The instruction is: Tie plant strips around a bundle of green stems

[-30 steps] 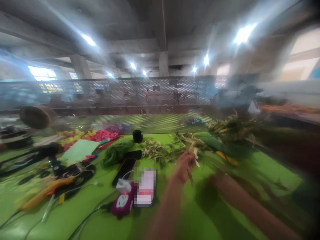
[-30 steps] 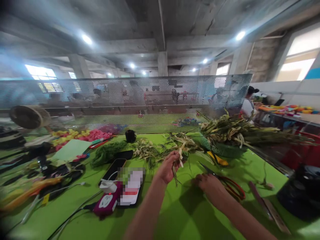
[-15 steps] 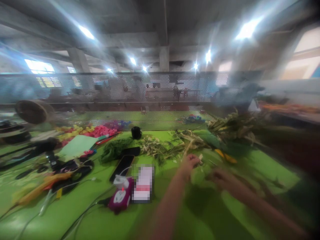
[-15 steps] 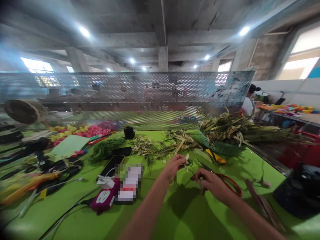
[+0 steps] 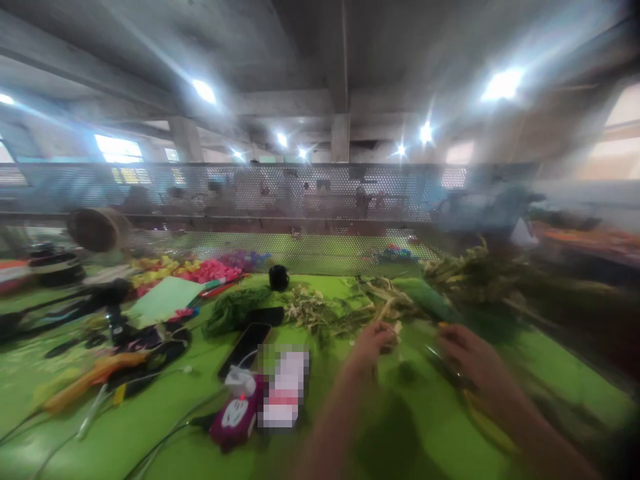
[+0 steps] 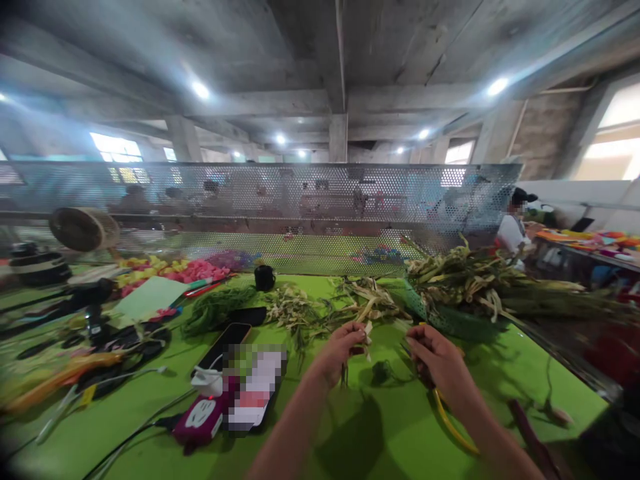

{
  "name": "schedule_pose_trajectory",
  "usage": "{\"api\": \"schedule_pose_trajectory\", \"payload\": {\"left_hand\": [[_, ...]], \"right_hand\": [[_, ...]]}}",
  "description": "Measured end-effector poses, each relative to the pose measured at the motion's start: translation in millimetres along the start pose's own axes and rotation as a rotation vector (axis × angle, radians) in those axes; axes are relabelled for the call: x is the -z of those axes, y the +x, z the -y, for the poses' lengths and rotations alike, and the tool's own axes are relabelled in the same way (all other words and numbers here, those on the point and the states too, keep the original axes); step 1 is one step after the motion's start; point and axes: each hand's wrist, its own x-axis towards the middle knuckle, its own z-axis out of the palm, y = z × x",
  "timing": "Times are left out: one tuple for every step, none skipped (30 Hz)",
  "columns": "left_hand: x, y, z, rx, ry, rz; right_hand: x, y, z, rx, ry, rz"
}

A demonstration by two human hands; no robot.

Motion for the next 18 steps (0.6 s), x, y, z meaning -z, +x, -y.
{"api": "schedule_pose_trajectory", "payload": {"left_hand": [[1.0,-2.5,-5.6,-0.012,-0.048,0.000],[1.9,-4.9,-10.6,-0.025,-0.090,0.001],[2.6,-7.1,-14.7,-0.037,-0.123,0.001],[3.1,-8.9,-17.9,-0.046,-0.143,-0.002],[3.4,-10.2,-20.1,-0.049,-0.153,-0.005],[3.2,-10.8,-21.2,-0.045,-0.156,-0.009],[2.7,-10.9,-21.4,-0.037,-0.154,-0.013],[1.8,-10.5,-20.8,-0.026,-0.148,-0.014],[0.9,-9.7,-19.6,-0.014,-0.142,-0.010],[-0.1,-8.5,-17.8,-0.004,-0.133,-0.003],[-0.8,-7.1,-15.7,0.003,-0.120,0.004],[-1.2,-5.6,-13.5,0.005,-0.101,0.007],[-1.2,-4.1,-11.2,0.004,-0.076,0.007],[-0.8,-2.7,-9.1,0.001,-0.047,0.002],[-0.1,-1.5,-7.2,-0.005,-0.018,-0.010],[0.8,-0.4,-5.6,-0.010,0.006,-0.023],[1.7,0.5,-4.5,-0.015,0.023,-0.037],[2.7,1.2,-3.7,-0.019,0.034,-0.053]], "right_hand": [[-4.9,3.7,1.7,0.009,-0.007,0.001],[-10.2,7.7,2.9,0.027,-0.017,0.005],[-15.6,11.7,3.3,0.058,-0.034,0.007],[-21.2,15.6,3.0,0.101,-0.054,0.003],[-26.7,19.3,2.1,0.150,-0.077,0.004],[-32.2,22.3,0.7,0.205,-0.097,0.008],[-37.5,24.6,-1.2,0.258,-0.111,0.011],[-42.5,26.0,-3.3,0.304,-0.119,0.009],[-47.1,26.6,-5.6,0.339,-0.124,0.013],[-51.1,26.4,-8.0,0.365,-0.126,0.015],[-54.6,25.8,-10.5,0.383,-0.127,0.019],[-57.4,25.0,-13.0,0.399,-0.127,0.024],[-59.4,24.3,-15.6,0.414,-0.129,0.037],[-60.7,23.8,-18.3,0.428,-0.131,0.052],[-61.4,23.6,-21.0,0.437,-0.133,0.068],[-61.5,24.0,-23.7,0.437,-0.135,0.081],[-61.1,24.7,-26.3,0.430,-0.133,0.097],[-60.1,25.9,-28.8,0.417,-0.127,0.110]]}}
